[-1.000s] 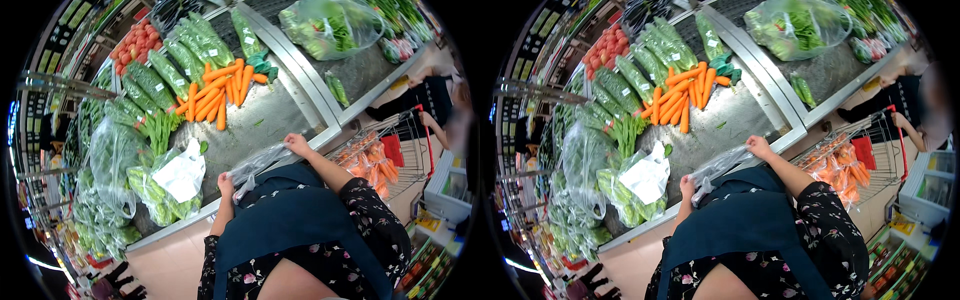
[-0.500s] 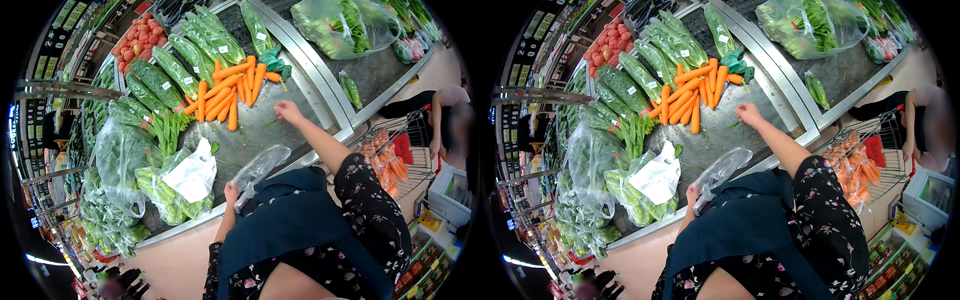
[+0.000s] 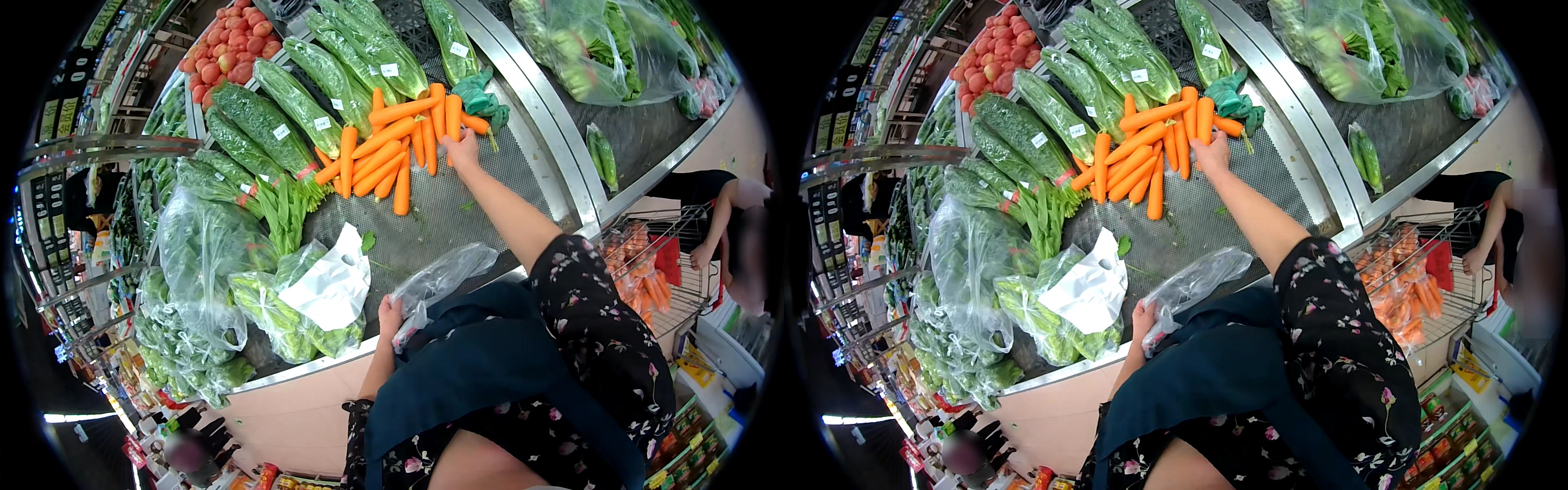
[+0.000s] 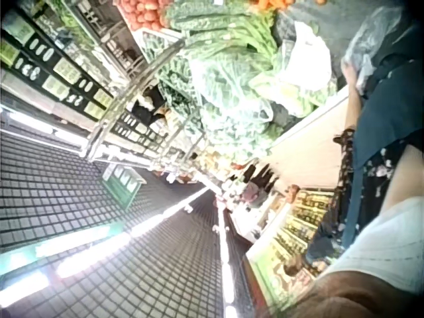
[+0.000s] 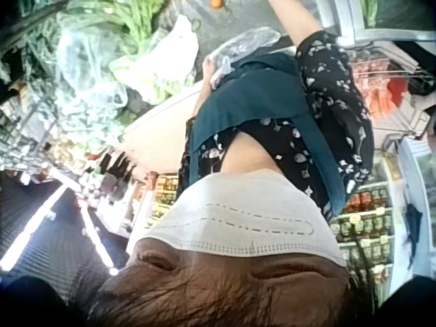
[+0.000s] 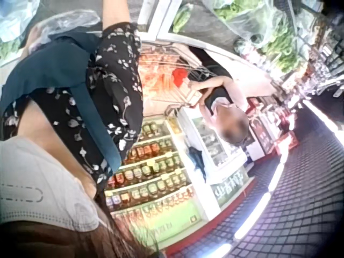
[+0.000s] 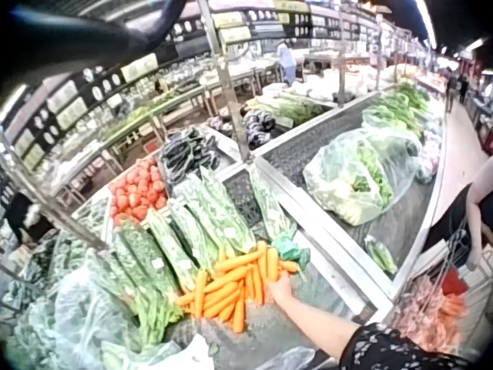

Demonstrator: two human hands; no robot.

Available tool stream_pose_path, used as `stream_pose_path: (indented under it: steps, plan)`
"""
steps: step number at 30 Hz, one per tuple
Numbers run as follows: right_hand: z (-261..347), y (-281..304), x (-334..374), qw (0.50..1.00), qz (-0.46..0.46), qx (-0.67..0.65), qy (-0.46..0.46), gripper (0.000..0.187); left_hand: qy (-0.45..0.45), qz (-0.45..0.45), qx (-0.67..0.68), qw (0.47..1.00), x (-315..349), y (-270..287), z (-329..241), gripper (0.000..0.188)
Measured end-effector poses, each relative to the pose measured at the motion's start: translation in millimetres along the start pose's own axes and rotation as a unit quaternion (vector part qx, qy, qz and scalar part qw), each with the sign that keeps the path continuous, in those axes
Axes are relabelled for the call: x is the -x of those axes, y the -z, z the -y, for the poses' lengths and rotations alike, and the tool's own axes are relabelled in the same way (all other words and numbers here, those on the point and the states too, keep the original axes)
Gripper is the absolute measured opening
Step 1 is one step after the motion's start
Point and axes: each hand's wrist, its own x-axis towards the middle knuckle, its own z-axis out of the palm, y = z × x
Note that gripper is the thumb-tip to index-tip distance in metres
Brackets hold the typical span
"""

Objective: The person selects several carrots from a display, places them into a plastic bag, and then puts the bag into a shopping cart.

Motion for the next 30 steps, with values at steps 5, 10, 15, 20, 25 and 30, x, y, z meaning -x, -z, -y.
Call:
stream_pose_path:
  steps: [5,10,15,20,25,30]
  plan:
    - [14,-12,-23,0.985,-0.060,0.069,0.146,0.042,0.028,0.016,0.072,0.997,-23,-13,-24,0.016]
    - [26,-19,-40,0.986,0.000,0.155,0.054,0.061,-0.003,-0.014,-0.039,0.999,-36,-25,-71,0.023]
    - [7,15,-27,0.956,0.191,-0.220,-0.046,0.033,-0.007,-0.036,-0.085,0.996,-51,-36,-85,0.024]
    - [11,74,112,0.935,0.344,-0.065,0.055,0.042,0.007,-0.025,-0.026,0.999,-52,-44,-73,0.027]
    - [-61,79,175,0.836,0.463,0.175,0.237,0.033,-0.017,-0.009,0.060,0.998,-48,-44,-64,0.028]
    - [-101,65,182,0.731,0.454,0.372,0.348,0.031,-0.071,-0.016,-0.101,0.992,-29,-30,-51,0.027]
